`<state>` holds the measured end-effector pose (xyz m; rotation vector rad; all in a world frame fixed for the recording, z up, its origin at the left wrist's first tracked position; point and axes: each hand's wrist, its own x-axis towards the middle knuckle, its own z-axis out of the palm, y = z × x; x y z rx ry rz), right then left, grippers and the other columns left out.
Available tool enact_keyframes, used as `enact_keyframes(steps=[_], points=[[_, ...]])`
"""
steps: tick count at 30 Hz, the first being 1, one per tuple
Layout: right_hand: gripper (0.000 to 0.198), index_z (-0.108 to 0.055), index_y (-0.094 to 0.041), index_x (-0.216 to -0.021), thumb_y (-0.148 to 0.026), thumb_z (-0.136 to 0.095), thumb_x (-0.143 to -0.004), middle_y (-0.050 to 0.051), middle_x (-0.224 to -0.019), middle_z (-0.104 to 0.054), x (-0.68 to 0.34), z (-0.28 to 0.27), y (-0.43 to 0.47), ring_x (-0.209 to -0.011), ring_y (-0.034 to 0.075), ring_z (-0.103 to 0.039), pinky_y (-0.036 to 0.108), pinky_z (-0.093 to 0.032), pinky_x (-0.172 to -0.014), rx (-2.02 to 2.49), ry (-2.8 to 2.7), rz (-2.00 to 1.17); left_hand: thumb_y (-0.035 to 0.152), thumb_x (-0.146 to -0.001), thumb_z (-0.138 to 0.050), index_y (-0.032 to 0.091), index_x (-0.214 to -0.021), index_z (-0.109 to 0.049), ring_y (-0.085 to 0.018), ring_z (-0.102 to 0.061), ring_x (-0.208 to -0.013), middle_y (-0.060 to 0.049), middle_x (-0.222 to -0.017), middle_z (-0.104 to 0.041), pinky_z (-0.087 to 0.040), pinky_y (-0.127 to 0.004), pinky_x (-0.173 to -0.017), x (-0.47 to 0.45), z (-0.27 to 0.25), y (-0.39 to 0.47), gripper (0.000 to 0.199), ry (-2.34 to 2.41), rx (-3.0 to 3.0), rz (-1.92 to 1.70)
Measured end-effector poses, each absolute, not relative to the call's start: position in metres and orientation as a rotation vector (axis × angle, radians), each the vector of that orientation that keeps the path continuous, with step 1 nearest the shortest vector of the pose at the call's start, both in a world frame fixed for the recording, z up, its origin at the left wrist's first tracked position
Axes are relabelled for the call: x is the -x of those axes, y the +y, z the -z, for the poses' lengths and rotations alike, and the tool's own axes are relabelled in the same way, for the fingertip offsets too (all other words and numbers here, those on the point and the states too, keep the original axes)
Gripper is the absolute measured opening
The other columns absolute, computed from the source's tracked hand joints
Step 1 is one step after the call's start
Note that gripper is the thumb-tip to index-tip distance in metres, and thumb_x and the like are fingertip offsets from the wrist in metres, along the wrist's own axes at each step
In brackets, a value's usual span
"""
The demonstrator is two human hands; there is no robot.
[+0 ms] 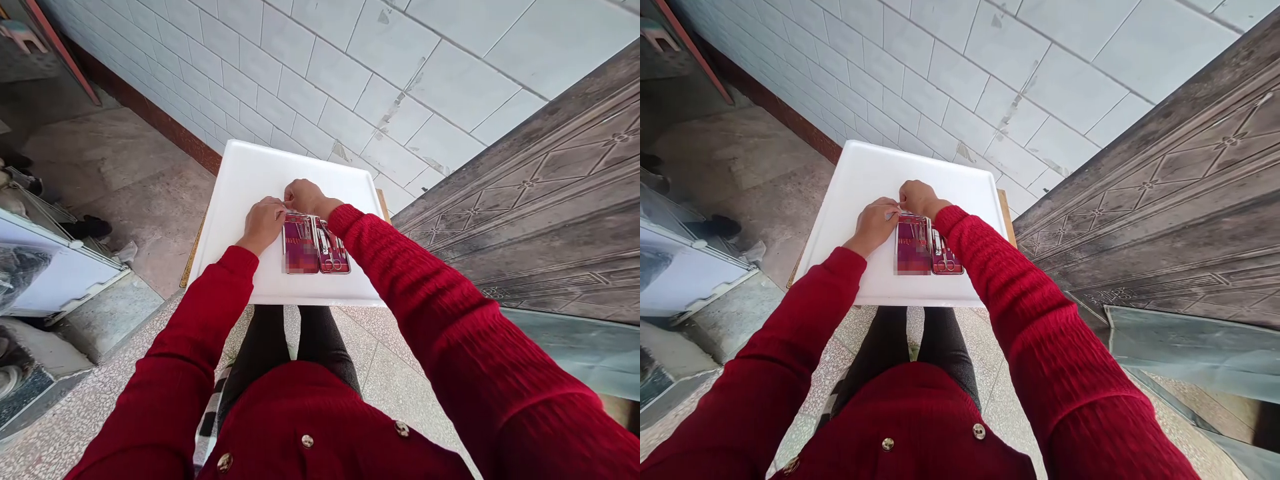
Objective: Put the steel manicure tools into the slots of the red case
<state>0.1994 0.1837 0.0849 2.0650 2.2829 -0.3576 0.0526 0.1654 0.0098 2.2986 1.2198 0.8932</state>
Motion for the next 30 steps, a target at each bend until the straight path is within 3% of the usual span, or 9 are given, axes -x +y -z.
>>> enact_keyframes(steps=[5,9,13,18,22,26,30], points=[[0.020,-0.080,-0.012,-0.093,-0.014,-0.061,-0.089,0.007,-0.084,-0.079,-0.203,-0.092,0.168,-0.074,0.015,-0.067,0.023,-0.049,-0.069,-2.241,2.276,0.512,0.016,-0.091,-0.053,0.021,-0.085,-0.075,-0.025,-0.069,-0.109,-0.007,-0.116,-0.076,-0.056,-0.038,-0.095,-0.053,-0.011,0.164,0.024,1.237,-2.314,-0.888],[0.014,-0.078,-0.015,-0.077,-0.015,-0.067,-0.086,0.007,-0.078,-0.077,-0.206,-0.098,0.144,-0.072,0.018,-0.066,0.025,-0.048,-0.066,-2.331,2.153,0.464,0.018,-0.093,-0.052,0.022,-0.083,-0.073,-0.026,-0.068,-0.109,-0.008,-0.114,-0.075,-0.055,-0.039,-0.094,-0.054,-0.013,0.162,0.024,1.247,-2.335,-0.878],[0.022,-0.073,-0.018,-0.066,-0.019,-0.068,-0.088,0.006,-0.074,-0.076,-0.208,-0.097,0.117,-0.071,0.019,-0.068,0.027,-0.051,-0.067,-2.242,2.039,0.560,0.018,-0.093,-0.053,0.022,-0.082,-0.072,-0.026,-0.067,-0.109,-0.009,-0.108,-0.075,-0.054,-0.040,-0.094,-0.054,-0.014,0.161,0.022,1.235,-2.367,-0.866],[0.014,-0.077,-0.017,-0.086,-0.028,-0.070,-0.089,0.012,-0.086,-0.078,-0.200,-0.088,0.101,-0.088,0.026,-0.073,0.030,-0.053,-0.071,-2.262,1.970,0.351,0.018,-0.093,-0.052,0.021,-0.084,-0.072,-0.026,-0.066,-0.111,-0.009,-0.109,-0.075,-0.053,-0.039,-0.097,-0.053,-0.014,0.160,0.023,1.189,-2.369,-0.873],[0.016,-0.078,-0.016,-0.097,-0.023,-0.070,-0.086,0.014,-0.090,-0.078,-0.193,-0.082,0.101,-0.096,0.030,-0.074,0.032,-0.055,-0.076,-2.296,1.958,0.252,0.018,-0.093,-0.051,0.021,-0.085,-0.072,-0.026,-0.066,-0.112,-0.009,-0.108,-0.075,-0.052,-0.039,-0.098,-0.053,-0.013,0.161,0.023,1.201,-2.369,-0.870],[0.010,-0.076,-0.017,-0.078,-0.018,-0.068,-0.084,0.011,-0.076,-0.077,-0.192,-0.081,0.103,-0.085,0.026,-0.075,0.031,-0.057,-0.077,-2.335,1.890,0.420,0.017,-0.093,-0.053,0.020,-0.084,-0.072,-0.027,-0.066,-0.111,-0.010,-0.109,-0.076,-0.053,-0.040,-0.098,-0.054,-0.012,0.161,0.021,1.210,-2.373,-0.857],[0.026,-0.068,-0.019,-0.059,-0.015,-0.064,-0.084,0.007,-0.069,-0.076,-0.194,-0.084,0.103,-0.074,0.021,-0.073,0.029,-0.058,-0.077,-2.345,1.848,0.571,0.017,-0.093,-0.053,0.021,-0.085,-0.072,-0.027,-0.066,-0.111,-0.010,-0.108,-0.076,-0.053,-0.040,-0.098,-0.054,-0.013,0.161,0.021,1.203,-2.380,-0.853]])
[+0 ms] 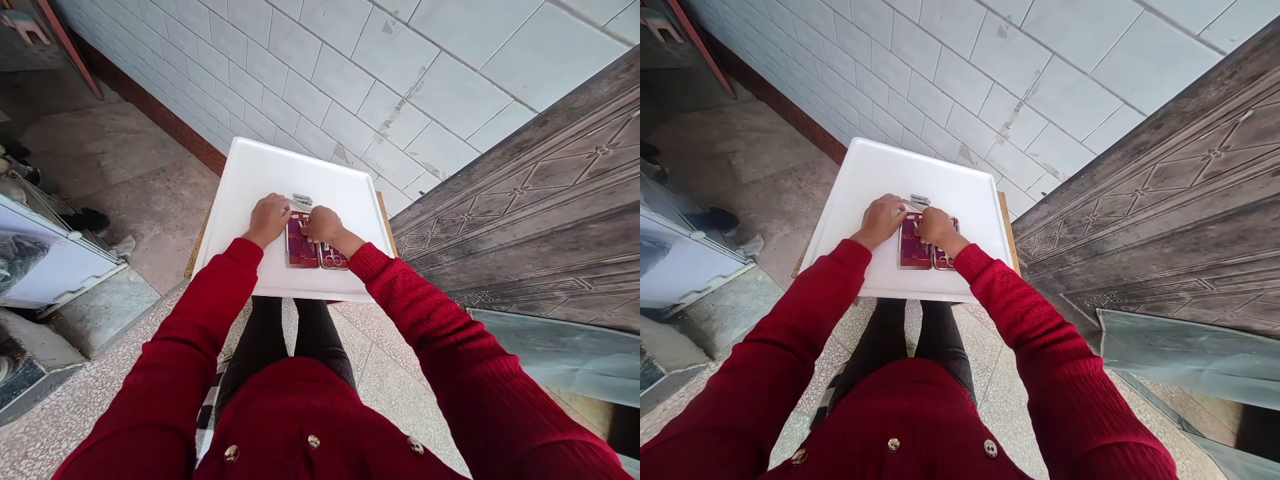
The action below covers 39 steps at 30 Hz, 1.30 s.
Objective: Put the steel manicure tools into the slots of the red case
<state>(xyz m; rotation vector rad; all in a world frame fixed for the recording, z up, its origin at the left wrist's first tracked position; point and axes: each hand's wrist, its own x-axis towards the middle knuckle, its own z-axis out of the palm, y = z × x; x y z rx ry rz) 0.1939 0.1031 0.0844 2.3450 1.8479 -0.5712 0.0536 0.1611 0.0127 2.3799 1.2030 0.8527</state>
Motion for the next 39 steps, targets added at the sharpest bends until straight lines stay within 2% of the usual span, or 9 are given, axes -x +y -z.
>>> enact_keyframes(steps=[6,12,19,28,34,39], points=[[0.029,-0.064,-0.019,-0.053,-0.006,-0.064,-0.079,0.008,-0.074,-0.077,-0.191,-0.091,0.106,-0.076,0.021,-0.074,0.028,-0.059,-0.078,-2.358,1.835,0.679,0.018,-0.093,-0.052,0.020,-0.087,-0.073,-0.028,-0.065,-0.113,-0.011,-0.109,-0.075,-0.053,-0.042,-0.099,-0.054,-0.011,0.163,0.022,1.206,-2.386,-0.843],[0.031,-0.063,-0.020,-0.051,-0.011,-0.066,-0.080,0.006,-0.062,-0.070,-0.190,-0.088,0.111,-0.075,0.022,-0.074,0.030,-0.060,-0.078,-2.397,1.828,0.661,0.018,-0.093,-0.052,0.020,-0.085,-0.073,-0.029,-0.065,-0.112,-0.012,-0.108,-0.075,-0.052,-0.043,-0.099,-0.056,-0.009,0.164,0.023,1.209,-2.393,-0.851],[0.031,-0.057,-0.019,-0.052,-0.007,-0.066,-0.080,0.007,-0.069,-0.075,-0.189,-0.089,0.103,-0.066,0.018,-0.072,0.025,-0.058,-0.064,-2.573,1.750,0.899,0.017,-0.093,-0.051,0.021,-0.084,-0.073,-0.030,-0.065,-0.111,-0.011,-0.103,-0.075,-0.052,-0.044,-0.097,-0.055,-0.010,0.163,0.024,1.186,-2.402,-0.855],[0.031,-0.061,-0.019,-0.056,-0.004,-0.066,-0.082,0.002,-0.056,-0.068,-0.190,-0.090,0.113,-0.061,0.018,-0.071,0.026,-0.059,-0.059,-2.469,1.777,0.957,0.018,-0.094,-0.051,0.021,-0.085,-0.070,-0.028,-0.065,-0.111,-0.011,-0.106,-0.075,-0.051,-0.042,-0.097,-0.056,-0.009,0.164,0.022,1.197,-2.407,-0.847],[0.029,-0.063,-0.018,-0.054,-0.003,-0.070,-0.077,0.002,-0.052,-0.065,-0.190,-0.090,0.117,-0.061,0.020,-0.071,0.031,-0.062,-0.065,-2.409,1.802,0.954,0.018,-0.094,-0.050,0.020,-0.087,-0.072,-0.029,-0.064,-0.112,-0.011,-0.107,-0.075,-0.051,-0.042,-0.099,-0.055,-0.010,0.163,0.023,1.193,-2.410,-0.842],[0.034,-0.055,-0.020,-0.050,-0.006,-0.069,-0.078,0.002,-0.053,-0.064,-0.194,-0.083,0.111,-0.055,0.017,-0.067,0.027,-0.059,-0.057,-2.482,1.832,0.999,0.017,-0.093,-0.051,0.020,-0.086,-0.072,-0.028,-0.064,-0.112,-0.010,-0.107,-0.075,-0.051,-0.041,-0.098,-0.056,-0.010,0.163,0.023,1.190,-2.392,-0.852]])
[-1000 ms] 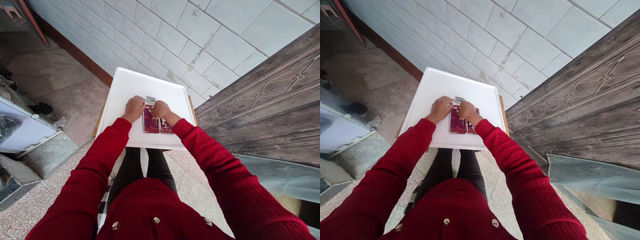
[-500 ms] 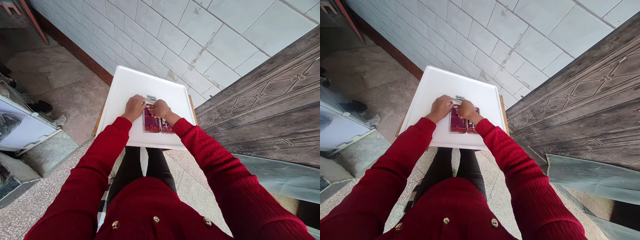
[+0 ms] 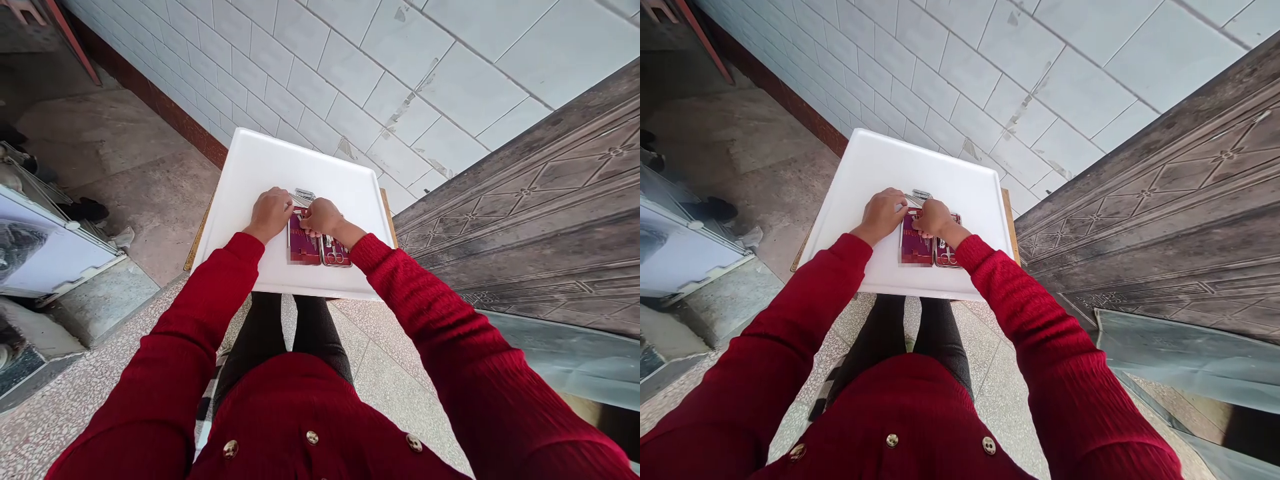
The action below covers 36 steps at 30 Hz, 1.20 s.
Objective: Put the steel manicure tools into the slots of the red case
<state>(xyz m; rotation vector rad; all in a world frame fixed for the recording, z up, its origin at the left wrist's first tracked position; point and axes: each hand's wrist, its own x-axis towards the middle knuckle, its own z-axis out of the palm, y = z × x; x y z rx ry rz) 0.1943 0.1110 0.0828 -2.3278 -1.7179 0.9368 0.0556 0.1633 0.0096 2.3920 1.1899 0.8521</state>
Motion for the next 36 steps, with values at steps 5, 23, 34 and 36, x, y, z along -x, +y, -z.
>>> enact_keyframes(steps=[5,23,34,36], points=[[0.032,-0.056,-0.020,-0.052,-0.007,-0.068,-0.079,0.001,-0.053,-0.064,-0.196,-0.081,0.114,-0.055,0.016,-0.067,0.026,-0.059,-0.058,2.283,-1.691,-0.907,0.017,-0.094,-0.051,0.020,-0.085,-0.072,-0.028,-0.064,-0.111,-0.010,-0.104,-0.076,-0.052,-0.041,-0.097,-0.055,-0.010,0.163,0.023,1.194,-2.409,-0.849],[0.030,-0.056,-0.016,-0.055,0.002,-0.067,-0.077,-0.004,-0.044,-0.056,-0.207,-0.070,0.128,-0.037,0.006,-0.049,0.015,-0.037,-0.035,2.028,-1.550,-1.086,0.016,-0.093,-0.051,0.019,-0.081,-0.070,-0.027,-0.066,-0.106,-0.009,-0.100,-0.075,-0.052,-0.041,-0.094,-0.055,-0.010,0.164,0.023,1.186,-2.429,-0.863],[0.030,-0.060,-0.015,-0.055,-0.006,-0.074,-0.080,0.000,-0.052,-0.063,-0.222,-0.090,0.152,-0.042,0.008,-0.053,0.017,-0.044,-0.041,2.090,-1.612,-0.928,0.017,-0.095,-0.052,0.019,-0.083,-0.072,-0.026,-0.068,-0.107,-0.009,-0.104,-0.076,-0.054,-0.040,-0.092,-0.054,-0.008,0.164,0.023,1.174,-2.437,-0.914],[0.031,-0.060,-0.015,-0.054,-0.006,-0.070,-0.082,0.002,-0.056,-0.066,-0.221,-0.096,0.159,-0.047,0.009,-0.058,0.020,-0.050,-0.049,2.142,-1.706,-0.824,0.017,-0.095,-0.052,0.018,-0.083,-0.072,-0.026,-0.068,-0.108,-0.010,-0.105,-0.076,-0.054,-0.040,-0.093,-0.054,-0.007,0.164,0.023,1.164,-2.418,-0.931]])
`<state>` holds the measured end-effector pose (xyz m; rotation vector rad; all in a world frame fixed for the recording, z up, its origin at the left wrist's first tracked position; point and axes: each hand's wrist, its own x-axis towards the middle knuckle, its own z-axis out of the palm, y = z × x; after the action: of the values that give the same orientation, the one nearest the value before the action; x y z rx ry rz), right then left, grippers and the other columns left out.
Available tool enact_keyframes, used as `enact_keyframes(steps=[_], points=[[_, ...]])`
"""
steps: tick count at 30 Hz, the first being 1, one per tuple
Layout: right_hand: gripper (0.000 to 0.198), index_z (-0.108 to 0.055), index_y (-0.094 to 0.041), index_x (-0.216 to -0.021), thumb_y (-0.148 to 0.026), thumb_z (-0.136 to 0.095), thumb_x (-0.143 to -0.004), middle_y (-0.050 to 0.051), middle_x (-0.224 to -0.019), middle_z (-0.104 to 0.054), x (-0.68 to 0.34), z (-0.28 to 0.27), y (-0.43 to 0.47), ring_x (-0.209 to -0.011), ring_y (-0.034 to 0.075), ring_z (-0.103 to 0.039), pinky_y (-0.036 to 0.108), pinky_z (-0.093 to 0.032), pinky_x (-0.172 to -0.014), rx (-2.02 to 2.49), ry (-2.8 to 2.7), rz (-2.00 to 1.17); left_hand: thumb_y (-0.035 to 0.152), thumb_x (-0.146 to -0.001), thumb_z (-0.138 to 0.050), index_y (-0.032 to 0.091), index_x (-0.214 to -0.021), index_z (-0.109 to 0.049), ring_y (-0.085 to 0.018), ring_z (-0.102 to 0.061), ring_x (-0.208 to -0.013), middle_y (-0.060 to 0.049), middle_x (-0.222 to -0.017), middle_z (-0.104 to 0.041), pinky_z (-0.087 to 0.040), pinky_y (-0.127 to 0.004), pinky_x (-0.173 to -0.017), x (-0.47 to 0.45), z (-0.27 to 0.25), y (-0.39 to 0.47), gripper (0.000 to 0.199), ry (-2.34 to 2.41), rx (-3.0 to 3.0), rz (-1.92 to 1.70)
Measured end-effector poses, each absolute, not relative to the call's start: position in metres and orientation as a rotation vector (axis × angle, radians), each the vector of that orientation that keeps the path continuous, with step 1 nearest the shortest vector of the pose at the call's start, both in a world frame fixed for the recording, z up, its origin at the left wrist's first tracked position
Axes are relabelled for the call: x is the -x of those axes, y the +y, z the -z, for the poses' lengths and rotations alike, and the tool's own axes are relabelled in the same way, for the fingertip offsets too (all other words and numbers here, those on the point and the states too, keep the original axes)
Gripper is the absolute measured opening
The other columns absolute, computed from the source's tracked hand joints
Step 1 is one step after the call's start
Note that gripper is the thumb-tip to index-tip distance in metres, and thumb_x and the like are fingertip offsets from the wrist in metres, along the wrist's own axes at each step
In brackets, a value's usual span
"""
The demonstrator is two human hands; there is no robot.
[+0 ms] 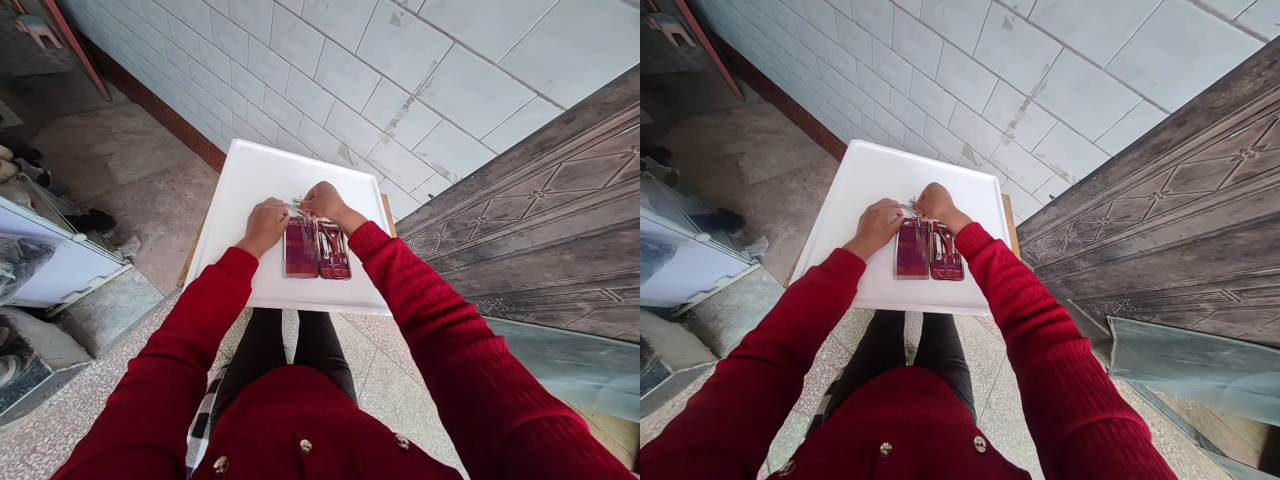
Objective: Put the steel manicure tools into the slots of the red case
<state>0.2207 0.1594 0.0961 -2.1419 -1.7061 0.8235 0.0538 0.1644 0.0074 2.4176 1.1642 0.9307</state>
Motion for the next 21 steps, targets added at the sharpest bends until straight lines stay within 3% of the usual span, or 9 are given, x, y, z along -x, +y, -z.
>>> enact_keyframes(steps=[5,8,13,19,21], points=[[0.021,-0.070,-0.013,-0.061,-0.006,-0.068,-0.080,0.008,-0.064,-0.072,-0.204,-0.103,0.180,-0.073,0.022,-0.073,0.030,-0.058,-0.074,2.285,-2.211,-0.444,0.017,-0.094,-0.055,0.018,-0.086,-0.072,-0.025,-0.069,-0.109,-0.010,-0.113,-0.076,-0.055,-0.040,-0.094,-0.052,-0.004,0.166,0.019,1.162,-2.370,-0.964],[0.012,-0.078,-0.013,-0.075,-0.005,-0.069,-0.077,0.011,-0.077,-0.077,-0.196,-0.103,0.185,-0.084,0.027,-0.075,0.032,-0.058,-0.077,2.280,-2.445,-0.353,0.017,-0.093,-0.057,0.019,-0.085,-0.072,-0.025,-0.069,-0.106,-0.008,-0.112,-0.076,-0.056,-0.040,-0.093,-0.051,-0.003,0.166,0.018,1.161,-2.351,-0.969],[0.020,-0.082,-0.016,-0.096,-0.012,-0.066,-0.084,0.011,-0.100,-0.081,-0.204,-0.100,0.169,-0.097,0.027,-0.074,0.030,-0.056,-0.080,2.253,-2.410,-0.190,0.017,-0.094,-0.056,0.019,-0.085,-0.072,-0.025,-0.069,-0.108,-0.009,-0.113,-0.076,-0.056,-0.041,-0.095,-0.052,-0.006,0.165,0.018,1.172,-2.368,-0.956],[0.020,-0.079,-0.016,-0.077,-0.021,-0.064,-0.090,0.007,-0.079,-0.079,-0.215,-0.101,0.130,-0.075,0.019,-0.073,0.026,-0.054,-0.072,2.340,-2.253,-0.541,0.018,-0.095,-0.052,0.019,-0.084,-0.073,-0.026,-0.068,-0.110,-0.010,-0.108,-0.076,-0.055,-0.041,-0.094,-0.053,-0.010,0.163,0.024,1.202,-2.426,-0.895],[0.019,-0.079,-0.015,-0.079,-0.024,-0.066,-0.090,0.008,-0.077,-0.078,-0.211,-0.099,0.122,-0.075,0.021,-0.073,0.028,-0.055,-0.073,2.388,-2.223,-0.538,0.018,-0.095,-0.051,0.020,-0.084,-0.073,-0.026,-0.068,-0.109,-0.010,-0.107,-0.076,-0.055,-0.040,-0.094,-0.053,-0.010,0.163,0.024,1.204,-2.436,-0.890]])
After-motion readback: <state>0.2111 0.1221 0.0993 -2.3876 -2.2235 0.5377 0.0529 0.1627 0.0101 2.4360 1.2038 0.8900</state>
